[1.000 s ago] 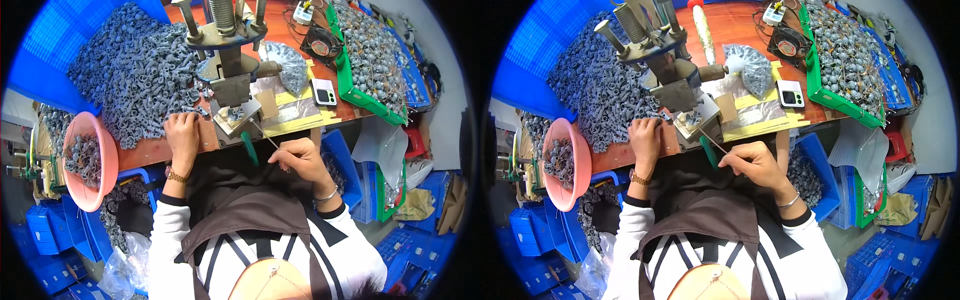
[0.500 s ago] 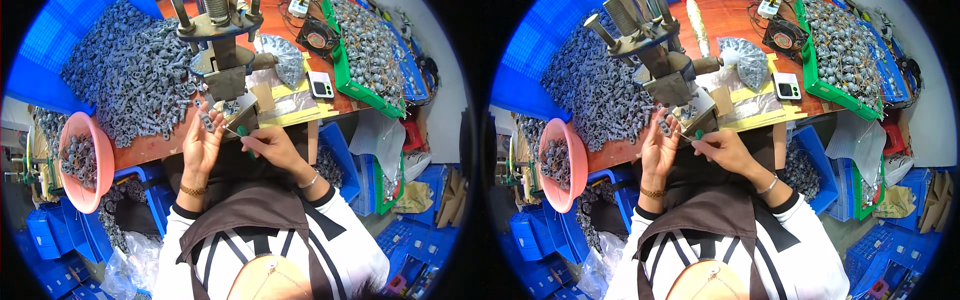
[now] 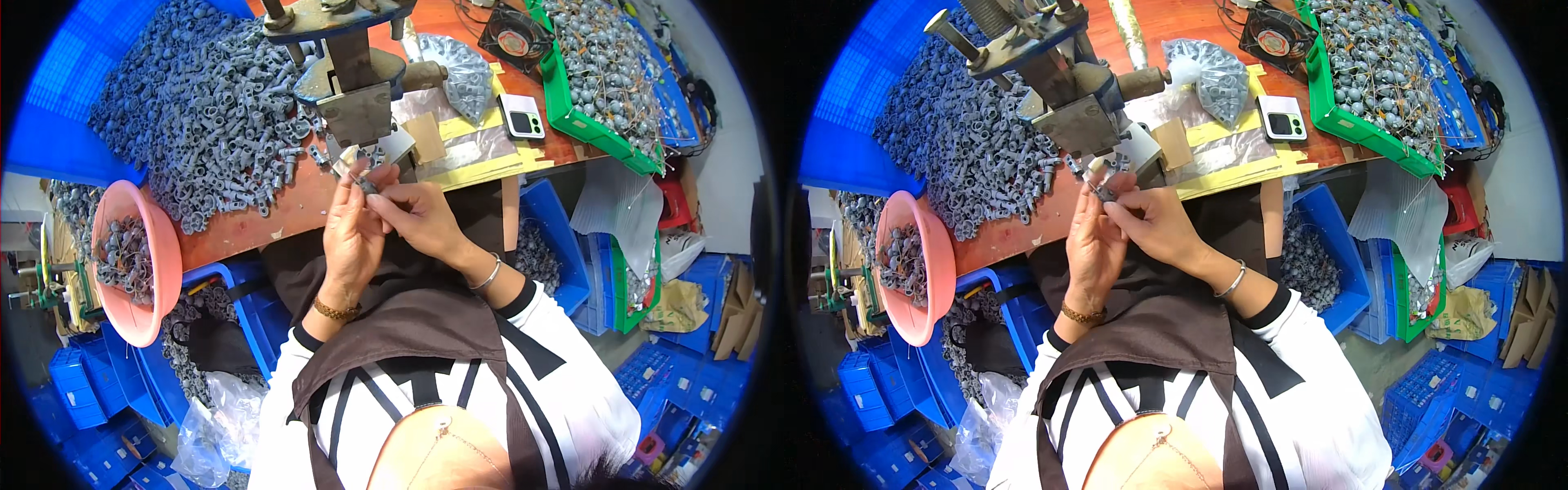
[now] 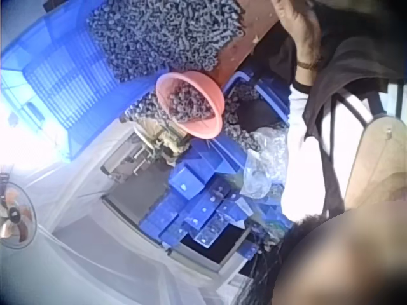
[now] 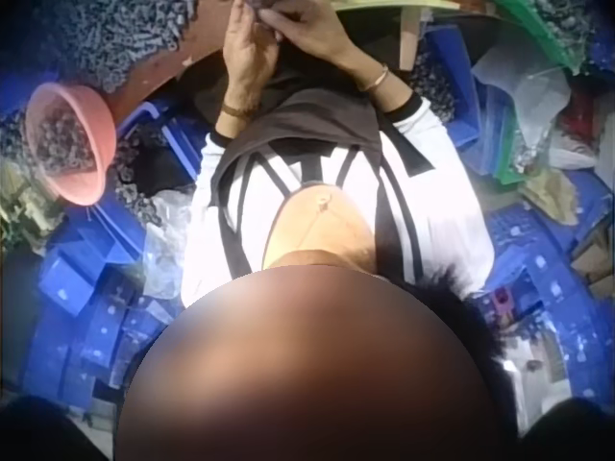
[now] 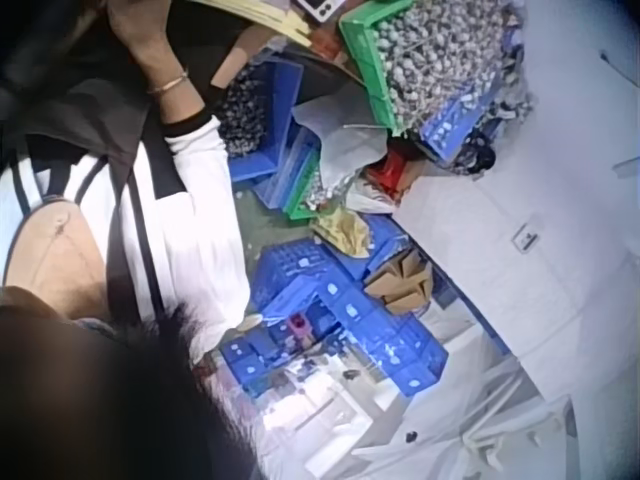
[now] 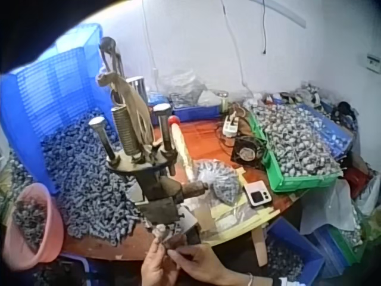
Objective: Assembling small electrical or mechanical components into connectors using a manual press machine at a factory workbench.
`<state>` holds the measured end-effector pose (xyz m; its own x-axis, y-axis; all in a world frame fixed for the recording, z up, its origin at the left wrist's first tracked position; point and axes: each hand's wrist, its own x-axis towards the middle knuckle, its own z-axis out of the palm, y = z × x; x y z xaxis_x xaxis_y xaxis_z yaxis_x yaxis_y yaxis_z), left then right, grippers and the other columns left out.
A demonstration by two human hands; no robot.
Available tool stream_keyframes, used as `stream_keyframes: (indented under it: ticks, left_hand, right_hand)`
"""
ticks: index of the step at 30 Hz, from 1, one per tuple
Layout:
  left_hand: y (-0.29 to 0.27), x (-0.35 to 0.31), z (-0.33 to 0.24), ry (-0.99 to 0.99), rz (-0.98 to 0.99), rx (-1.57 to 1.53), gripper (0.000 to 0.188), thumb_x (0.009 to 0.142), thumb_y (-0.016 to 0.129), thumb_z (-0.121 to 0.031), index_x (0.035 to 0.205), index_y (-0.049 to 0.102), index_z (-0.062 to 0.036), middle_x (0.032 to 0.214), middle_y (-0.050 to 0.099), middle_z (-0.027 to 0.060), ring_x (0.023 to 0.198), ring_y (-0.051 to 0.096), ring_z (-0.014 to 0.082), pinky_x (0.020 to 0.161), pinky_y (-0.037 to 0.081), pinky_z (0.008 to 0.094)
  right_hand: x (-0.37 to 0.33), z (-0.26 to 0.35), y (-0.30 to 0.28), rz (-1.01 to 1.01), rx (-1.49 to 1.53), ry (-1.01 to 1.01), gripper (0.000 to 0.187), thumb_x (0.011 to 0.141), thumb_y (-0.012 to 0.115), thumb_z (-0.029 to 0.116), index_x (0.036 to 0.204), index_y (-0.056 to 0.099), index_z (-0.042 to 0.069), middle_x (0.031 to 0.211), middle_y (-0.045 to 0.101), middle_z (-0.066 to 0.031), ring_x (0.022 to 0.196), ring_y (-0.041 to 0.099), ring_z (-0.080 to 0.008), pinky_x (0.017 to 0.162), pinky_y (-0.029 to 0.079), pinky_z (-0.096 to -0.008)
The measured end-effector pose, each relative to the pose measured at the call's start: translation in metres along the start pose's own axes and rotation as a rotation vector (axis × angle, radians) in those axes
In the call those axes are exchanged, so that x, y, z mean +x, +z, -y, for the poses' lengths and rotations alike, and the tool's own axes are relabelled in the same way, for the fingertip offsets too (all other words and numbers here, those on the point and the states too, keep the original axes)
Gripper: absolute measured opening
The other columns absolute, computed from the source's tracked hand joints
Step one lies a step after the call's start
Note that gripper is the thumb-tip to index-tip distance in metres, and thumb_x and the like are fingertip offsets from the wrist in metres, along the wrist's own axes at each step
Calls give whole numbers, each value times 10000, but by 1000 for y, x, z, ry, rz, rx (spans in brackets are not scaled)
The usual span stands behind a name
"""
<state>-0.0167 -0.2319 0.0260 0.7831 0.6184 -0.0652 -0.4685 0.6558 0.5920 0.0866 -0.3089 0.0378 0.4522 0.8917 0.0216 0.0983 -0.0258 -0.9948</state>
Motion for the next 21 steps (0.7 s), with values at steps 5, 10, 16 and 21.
stream_keyframes:
  ticks: [5, 10, 16, 21]
  left_hand:
    - [-5, -8, -7, 95, 51, 202, 236, 971, 477, -83, 1166, 583, -6, 1248, 572, 171, 1163, 533, 241, 936, 442, 319]
    - [0, -9, -15, 411, 198, 805, 190, 901, 544, 9, 1037, 676, 14, 1332, 525, 175, 1332, 391, 302, 1082, 300, 380]
    - [-3, -12, -21, 502, 123, 603, 184, 933, 538, -47, 1047, 663, 24, 1314, 522, 191, 1267, 463, 288, 1083, 330, 390]
    - [-15, -2, -47, 678, -425, 505, 274, 965, 501, -82, 1161, 568, 98, 1319, 511, 202, 1228, 496, 251, 1082, 343, 347]
  right_hand:
    - [-3, 5, -9, -18, -172, -141, 240, 945, 557, 198, 803, 693, 60, 614, 585, 14, 537, 496, -38, 483, 373, -192]
    - [-2, 9, -34, 312, 766, 377, 195, 946, 547, 186, 1025, 616, 22, 748, 608, -22, 593, 544, -81, 524, 420, -210]
    - [4, 1, -32, 191, 563, 177, 137, 915, 601, 150, 974, 575, 28, 809, 595, -9, 676, 568, -79, 632, 449, -206]
    - [17, -2, -44, 62, 204, -24, 112, 913, 601, 114, 966, 567, 21, 842, 593, -9, 713, 555, -65, 678, 450, -210]
